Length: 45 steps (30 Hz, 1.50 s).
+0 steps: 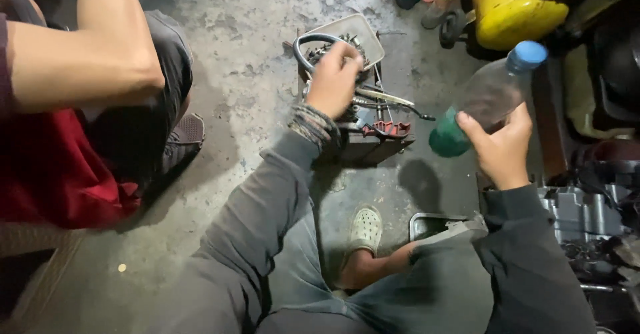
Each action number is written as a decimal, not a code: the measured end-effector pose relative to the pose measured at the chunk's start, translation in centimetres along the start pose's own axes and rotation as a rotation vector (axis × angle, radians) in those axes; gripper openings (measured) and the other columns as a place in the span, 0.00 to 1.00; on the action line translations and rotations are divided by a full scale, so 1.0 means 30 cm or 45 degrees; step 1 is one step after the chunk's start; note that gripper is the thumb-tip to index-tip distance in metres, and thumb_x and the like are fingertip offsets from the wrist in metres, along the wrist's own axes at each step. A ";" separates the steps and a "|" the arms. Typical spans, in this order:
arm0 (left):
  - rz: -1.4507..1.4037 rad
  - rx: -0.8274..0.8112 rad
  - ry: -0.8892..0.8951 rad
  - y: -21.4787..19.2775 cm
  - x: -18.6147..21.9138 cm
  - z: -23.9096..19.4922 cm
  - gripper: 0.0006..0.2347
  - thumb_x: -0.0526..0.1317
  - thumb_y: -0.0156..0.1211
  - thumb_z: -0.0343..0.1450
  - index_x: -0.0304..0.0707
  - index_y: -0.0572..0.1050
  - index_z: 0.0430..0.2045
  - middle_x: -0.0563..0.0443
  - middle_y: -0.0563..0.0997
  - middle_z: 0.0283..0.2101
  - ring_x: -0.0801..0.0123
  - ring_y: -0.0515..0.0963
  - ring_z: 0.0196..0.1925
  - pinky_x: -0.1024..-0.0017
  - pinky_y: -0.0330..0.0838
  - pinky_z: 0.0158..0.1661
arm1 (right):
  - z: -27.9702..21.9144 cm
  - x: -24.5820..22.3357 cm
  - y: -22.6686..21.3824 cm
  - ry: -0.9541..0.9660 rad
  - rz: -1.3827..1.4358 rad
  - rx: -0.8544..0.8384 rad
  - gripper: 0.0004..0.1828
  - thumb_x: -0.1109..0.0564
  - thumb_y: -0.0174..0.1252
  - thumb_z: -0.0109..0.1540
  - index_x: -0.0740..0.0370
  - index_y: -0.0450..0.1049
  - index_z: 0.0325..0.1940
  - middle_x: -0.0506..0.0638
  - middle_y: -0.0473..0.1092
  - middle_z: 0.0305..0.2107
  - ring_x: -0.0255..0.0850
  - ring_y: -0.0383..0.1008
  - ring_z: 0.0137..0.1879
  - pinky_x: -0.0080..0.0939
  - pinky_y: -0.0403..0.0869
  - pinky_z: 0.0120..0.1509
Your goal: Disassembling and cleaning a motorcycle carburetor (fuel-air mixer) on a workshop floor using cleaning fluid.
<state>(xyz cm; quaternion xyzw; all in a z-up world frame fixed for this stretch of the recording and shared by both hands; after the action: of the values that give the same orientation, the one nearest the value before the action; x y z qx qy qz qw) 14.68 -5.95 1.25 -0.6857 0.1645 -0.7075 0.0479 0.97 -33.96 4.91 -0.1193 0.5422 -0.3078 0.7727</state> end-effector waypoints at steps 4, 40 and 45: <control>0.339 0.329 0.060 -0.119 -0.146 0.108 0.08 0.49 0.61 0.66 0.51 0.75 0.28 0.54 0.79 0.24 0.62 0.75 0.23 0.61 0.66 0.30 | -0.029 0.064 -0.044 0.102 0.059 -0.004 0.17 0.60 0.66 0.66 0.65 0.69 0.56 0.57 0.74 0.49 0.45 0.75 0.56 0.45 0.74 0.61; 0.575 0.106 -0.244 -0.243 -0.425 0.329 0.10 0.44 0.56 0.64 0.51 0.83 0.31 0.57 0.82 0.26 0.71 0.76 0.26 0.71 0.71 0.27 | 0.113 0.187 0.070 0.125 0.108 0.083 0.19 0.61 0.66 0.68 0.66 0.68 0.59 0.58 0.73 0.50 0.46 0.74 0.56 0.46 0.73 0.64; 0.582 0.051 -0.115 -0.255 -0.402 0.334 0.06 0.44 0.60 0.65 0.52 0.83 0.26 0.59 0.81 0.24 0.71 0.75 0.26 0.69 0.70 0.30 | 0.110 0.160 0.071 0.158 0.170 0.064 0.19 0.58 0.65 0.68 0.63 0.67 0.60 0.55 0.73 0.50 0.45 0.74 0.57 0.45 0.74 0.64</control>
<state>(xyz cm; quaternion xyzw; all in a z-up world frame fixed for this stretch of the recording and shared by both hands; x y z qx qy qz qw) 26.45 3.12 -7.92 -0.6605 0.2990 -0.6500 0.2276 5.78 -35.68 1.39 -0.0442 0.5877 -0.2761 0.7592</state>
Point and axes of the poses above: each hand's wrist, its own z-axis towards the middle knuckle, its own y-axis out of the palm, x = y × z, the point moved 6 cm from there along z, towards the middle knuckle
